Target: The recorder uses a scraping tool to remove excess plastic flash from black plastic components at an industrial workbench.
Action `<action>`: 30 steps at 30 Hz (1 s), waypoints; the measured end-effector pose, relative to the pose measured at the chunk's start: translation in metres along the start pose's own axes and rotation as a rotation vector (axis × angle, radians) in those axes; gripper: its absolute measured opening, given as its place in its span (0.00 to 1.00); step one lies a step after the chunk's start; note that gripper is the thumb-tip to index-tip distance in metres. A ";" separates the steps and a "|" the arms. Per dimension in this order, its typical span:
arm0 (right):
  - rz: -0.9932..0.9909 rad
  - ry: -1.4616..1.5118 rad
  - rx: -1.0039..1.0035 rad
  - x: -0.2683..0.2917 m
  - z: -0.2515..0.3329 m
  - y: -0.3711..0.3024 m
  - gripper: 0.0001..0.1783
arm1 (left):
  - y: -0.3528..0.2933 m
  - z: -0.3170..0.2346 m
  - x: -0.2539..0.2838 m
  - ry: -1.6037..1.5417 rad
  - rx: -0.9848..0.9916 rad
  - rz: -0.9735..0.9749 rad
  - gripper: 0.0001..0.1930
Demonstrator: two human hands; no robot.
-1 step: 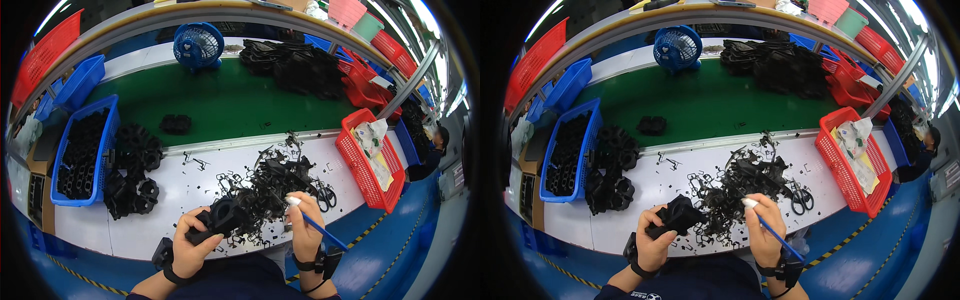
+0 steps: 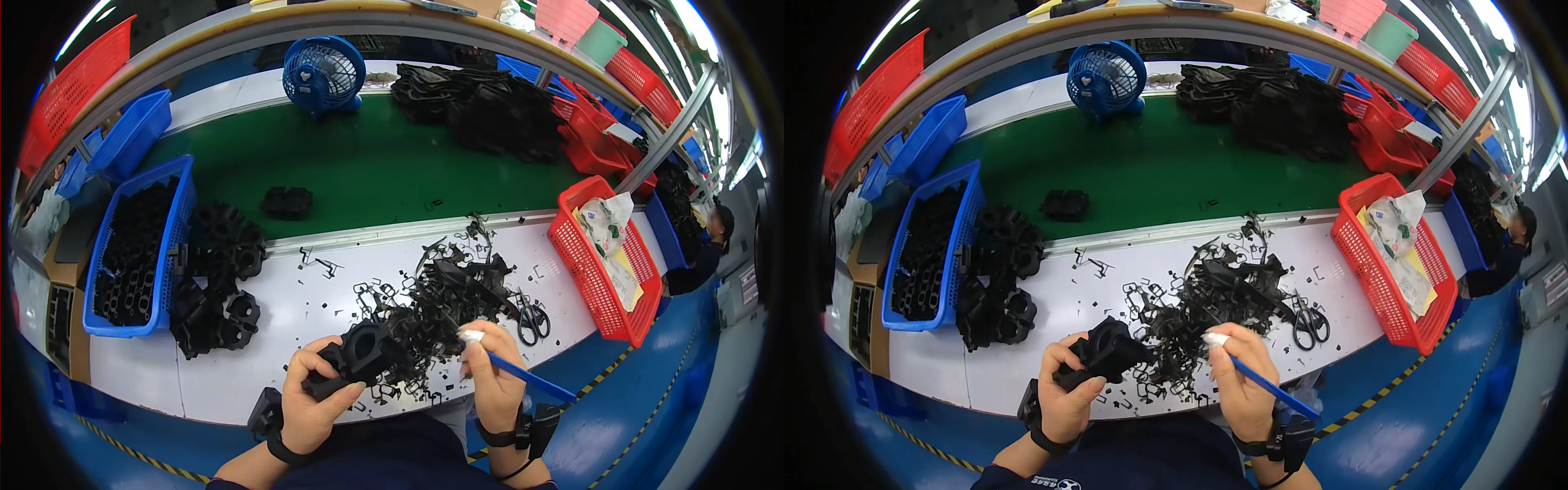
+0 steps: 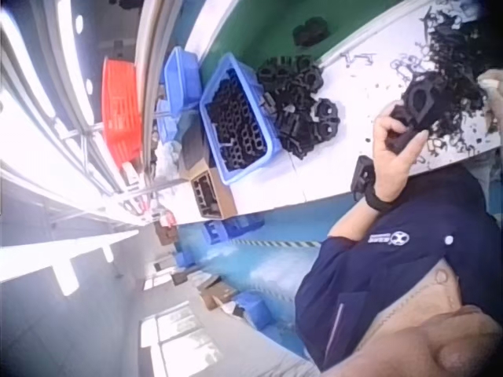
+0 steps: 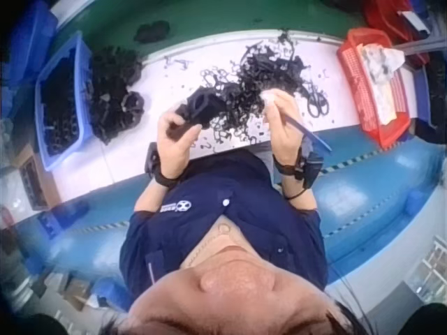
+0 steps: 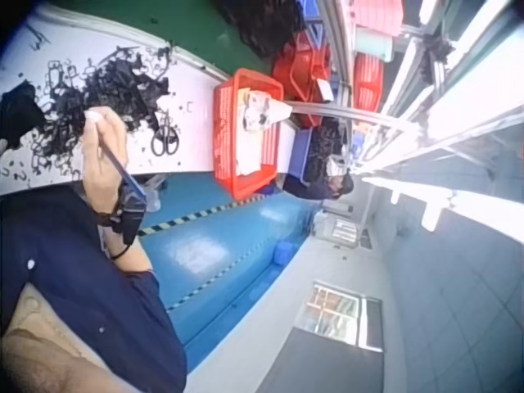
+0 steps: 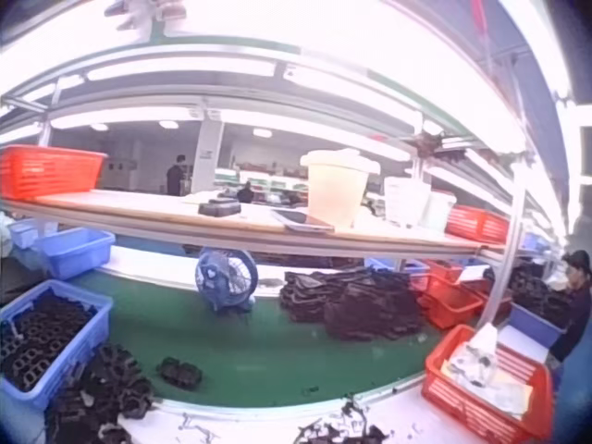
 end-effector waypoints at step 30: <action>0.236 -0.332 0.430 -0.032 0.034 -0.017 0.13 | 0.007 -0.007 -0.007 0.272 -0.093 0.199 0.19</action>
Point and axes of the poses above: each hand's wrist, its own y-axis towards the middle knuckle, its own x-axis out of the back of the hand, z = x × y, the point moved 2 cm from there along y, towards the middle knuckle, and after that the axes turned 7 degrees about z, right-handed, at the moved point
